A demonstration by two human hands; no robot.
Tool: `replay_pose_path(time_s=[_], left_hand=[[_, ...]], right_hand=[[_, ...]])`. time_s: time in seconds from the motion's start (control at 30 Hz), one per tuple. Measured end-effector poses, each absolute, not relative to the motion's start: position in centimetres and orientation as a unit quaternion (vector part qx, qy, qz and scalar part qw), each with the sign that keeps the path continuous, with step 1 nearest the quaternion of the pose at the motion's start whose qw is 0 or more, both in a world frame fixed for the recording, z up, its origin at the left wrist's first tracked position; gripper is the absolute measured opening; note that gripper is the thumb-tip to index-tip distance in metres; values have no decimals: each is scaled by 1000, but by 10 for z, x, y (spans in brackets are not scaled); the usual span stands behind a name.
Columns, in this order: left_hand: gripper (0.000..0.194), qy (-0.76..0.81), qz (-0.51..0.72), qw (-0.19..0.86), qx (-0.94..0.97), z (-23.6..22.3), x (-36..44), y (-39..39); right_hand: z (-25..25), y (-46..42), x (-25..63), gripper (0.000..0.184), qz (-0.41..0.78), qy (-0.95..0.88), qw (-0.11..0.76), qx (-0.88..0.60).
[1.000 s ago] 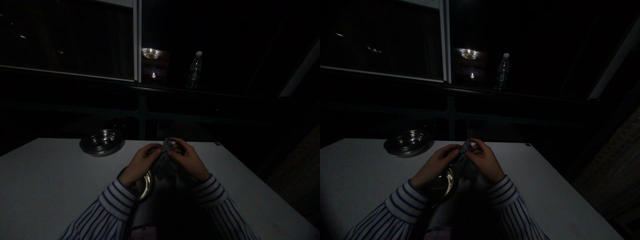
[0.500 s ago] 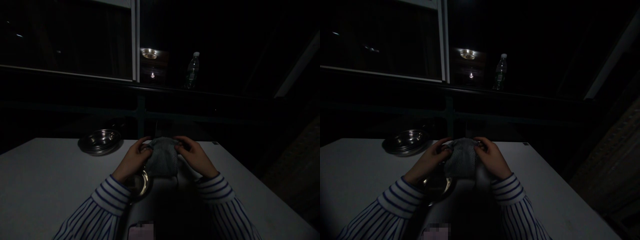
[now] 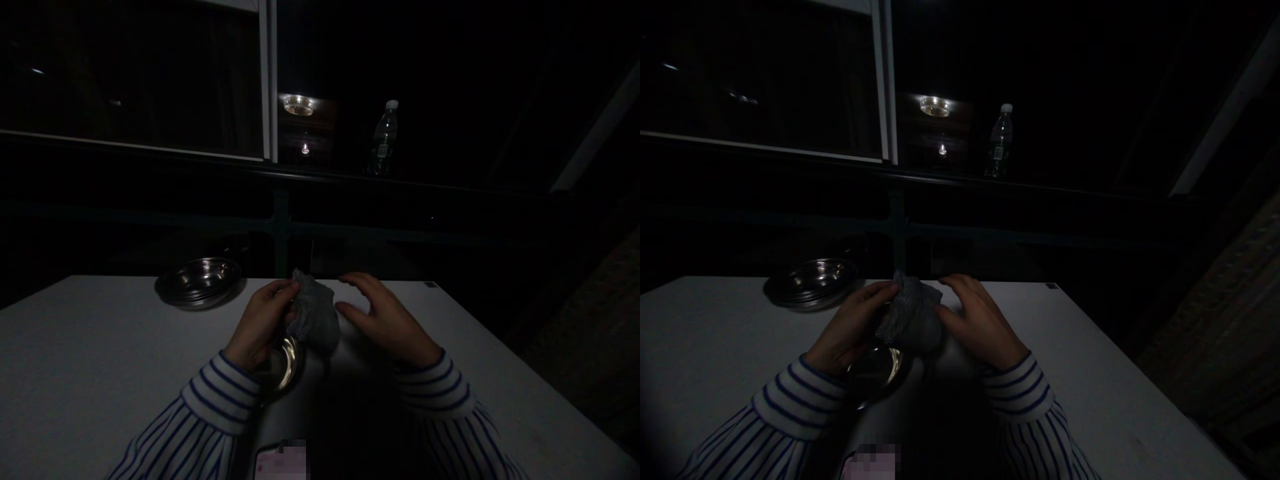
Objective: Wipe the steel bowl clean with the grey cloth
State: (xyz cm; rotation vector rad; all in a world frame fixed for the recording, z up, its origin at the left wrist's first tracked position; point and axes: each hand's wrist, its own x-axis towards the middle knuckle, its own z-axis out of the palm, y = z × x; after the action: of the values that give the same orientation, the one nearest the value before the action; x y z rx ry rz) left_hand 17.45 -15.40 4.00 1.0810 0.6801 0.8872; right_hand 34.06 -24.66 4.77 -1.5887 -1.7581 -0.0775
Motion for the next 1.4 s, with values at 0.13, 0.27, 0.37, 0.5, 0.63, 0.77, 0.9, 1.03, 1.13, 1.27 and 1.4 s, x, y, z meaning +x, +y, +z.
replay_pose_path(time_s=[0.13,0.27,0.37,0.5,0.63,0.77,0.9,1.03,1.13,1.27,1.4], left_hand=[[18,335,425,710,450,44,177,-160],[12,334,437,714,433,44,180,-164],[13,330,436,713,439,45,181,-166],[13,332,435,707,447,46,181,-167],[12,339,435,692,467,46,179,-164],[15,346,418,684,487,47,174,-159],[21,348,391,659,540,47,168,-153],[24,362,372,614,595,44,166,-150],[24,369,364,565,642,43,168,-151],[22,346,398,516,675,42,172,-155],[19,325,449,461,693,42,172,-158]], right_hand=[[53,-250,320,60,84,-763,325,-552],[54,-249,310,55,69,-753,317,-573],[53,-249,310,42,70,-736,333,-586],[55,-250,314,27,93,-715,358,-593],[57,-250,318,24,125,-691,395,-592],[61,-252,324,22,148,-686,404,-586],[65,-256,334,23,130,-662,424,-604],[67,-260,344,21,111,-634,440,-626],[68,-261,348,19,98,-610,472,-629],[71,-263,348,20,99,-560,525,-633],[73,-262,347,24,124,-504,603,-606]])
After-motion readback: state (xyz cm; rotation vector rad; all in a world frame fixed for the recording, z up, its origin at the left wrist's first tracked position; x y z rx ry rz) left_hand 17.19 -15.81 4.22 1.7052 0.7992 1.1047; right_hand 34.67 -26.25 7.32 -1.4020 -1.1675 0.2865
